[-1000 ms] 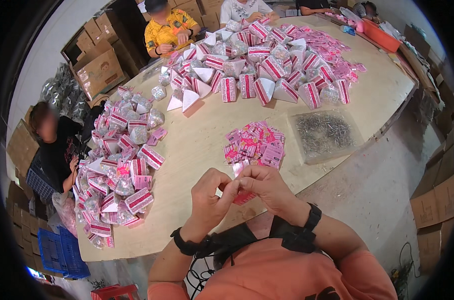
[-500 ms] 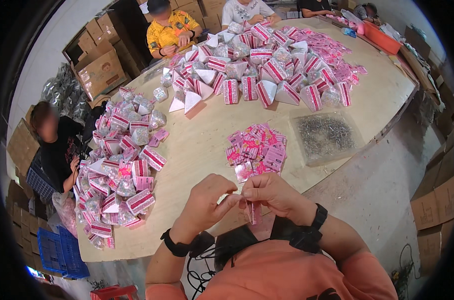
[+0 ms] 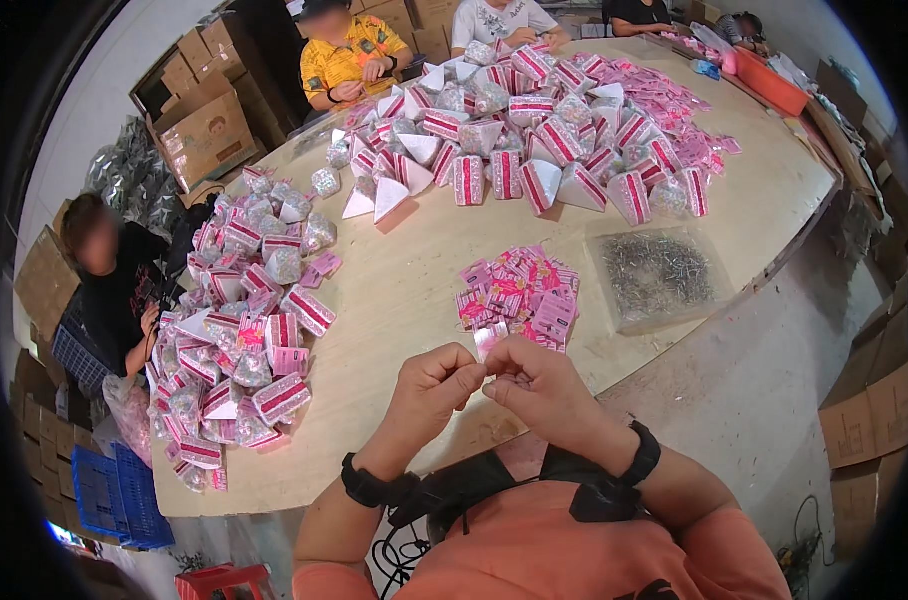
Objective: The person sits at a table in a warehouse and repeatedly picks up small, colorful items and pink labels. They insert the items into clear plastic bags and attach the labels to the bags. The finished packages are placed into a growing pile on the table.
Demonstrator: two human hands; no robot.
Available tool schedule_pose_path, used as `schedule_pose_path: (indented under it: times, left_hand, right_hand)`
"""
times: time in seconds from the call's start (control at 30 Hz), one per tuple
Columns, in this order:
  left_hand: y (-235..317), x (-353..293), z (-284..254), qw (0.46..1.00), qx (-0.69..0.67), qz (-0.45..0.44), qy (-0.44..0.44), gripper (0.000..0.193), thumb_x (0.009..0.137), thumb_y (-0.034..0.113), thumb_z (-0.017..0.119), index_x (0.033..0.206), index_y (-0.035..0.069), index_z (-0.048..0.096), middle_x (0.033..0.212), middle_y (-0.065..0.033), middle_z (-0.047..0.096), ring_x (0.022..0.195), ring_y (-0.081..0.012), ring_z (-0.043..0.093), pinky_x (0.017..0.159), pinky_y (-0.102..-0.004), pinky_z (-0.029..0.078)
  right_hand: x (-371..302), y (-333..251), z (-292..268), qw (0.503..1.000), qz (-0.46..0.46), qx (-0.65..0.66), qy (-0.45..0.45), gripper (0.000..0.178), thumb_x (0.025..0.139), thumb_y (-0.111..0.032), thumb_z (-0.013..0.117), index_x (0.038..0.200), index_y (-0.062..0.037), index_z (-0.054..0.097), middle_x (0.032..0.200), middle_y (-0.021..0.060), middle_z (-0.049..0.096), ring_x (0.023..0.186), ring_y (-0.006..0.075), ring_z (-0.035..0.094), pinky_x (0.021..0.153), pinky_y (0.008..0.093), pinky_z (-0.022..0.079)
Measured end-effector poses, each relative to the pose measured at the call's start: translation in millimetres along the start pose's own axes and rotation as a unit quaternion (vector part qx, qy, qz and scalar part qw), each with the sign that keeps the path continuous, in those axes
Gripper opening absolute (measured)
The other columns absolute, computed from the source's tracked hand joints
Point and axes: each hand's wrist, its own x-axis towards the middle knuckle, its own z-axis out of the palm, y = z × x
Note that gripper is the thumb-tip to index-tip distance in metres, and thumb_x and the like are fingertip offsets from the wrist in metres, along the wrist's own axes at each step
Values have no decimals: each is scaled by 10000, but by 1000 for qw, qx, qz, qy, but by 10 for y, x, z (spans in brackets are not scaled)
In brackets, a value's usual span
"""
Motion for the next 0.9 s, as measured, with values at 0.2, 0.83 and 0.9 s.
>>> schedule_pose_path:
  times: [0.2,0.83,0.9]
  left_hand:
    - [-52,17,15,998,-55,-10,-3,229,939,189,541,767,39,534,635,10,481,564,-66,429,534,-218,341]
    - [-128,237,-110,998,-22,-30,-43,252,959,237,516,795,46,532,673,11,503,603,-64,459,568,-209,382]
    - [-60,360,-197,999,-14,-28,-38,230,951,223,530,809,43,540,685,8,513,615,-66,478,571,-214,396]
  right_hand:
    - [13,-12,29,947,-175,-263,63,162,822,-100,619,964,-41,568,769,132,559,672,286,575,579,347,458]
    - [192,223,-79,944,-186,-267,57,114,837,-96,610,937,-44,592,779,135,591,684,282,597,593,351,473]
    - [219,244,-105,967,-142,-199,64,109,844,-90,607,934,-28,605,770,123,600,651,230,591,586,316,469]
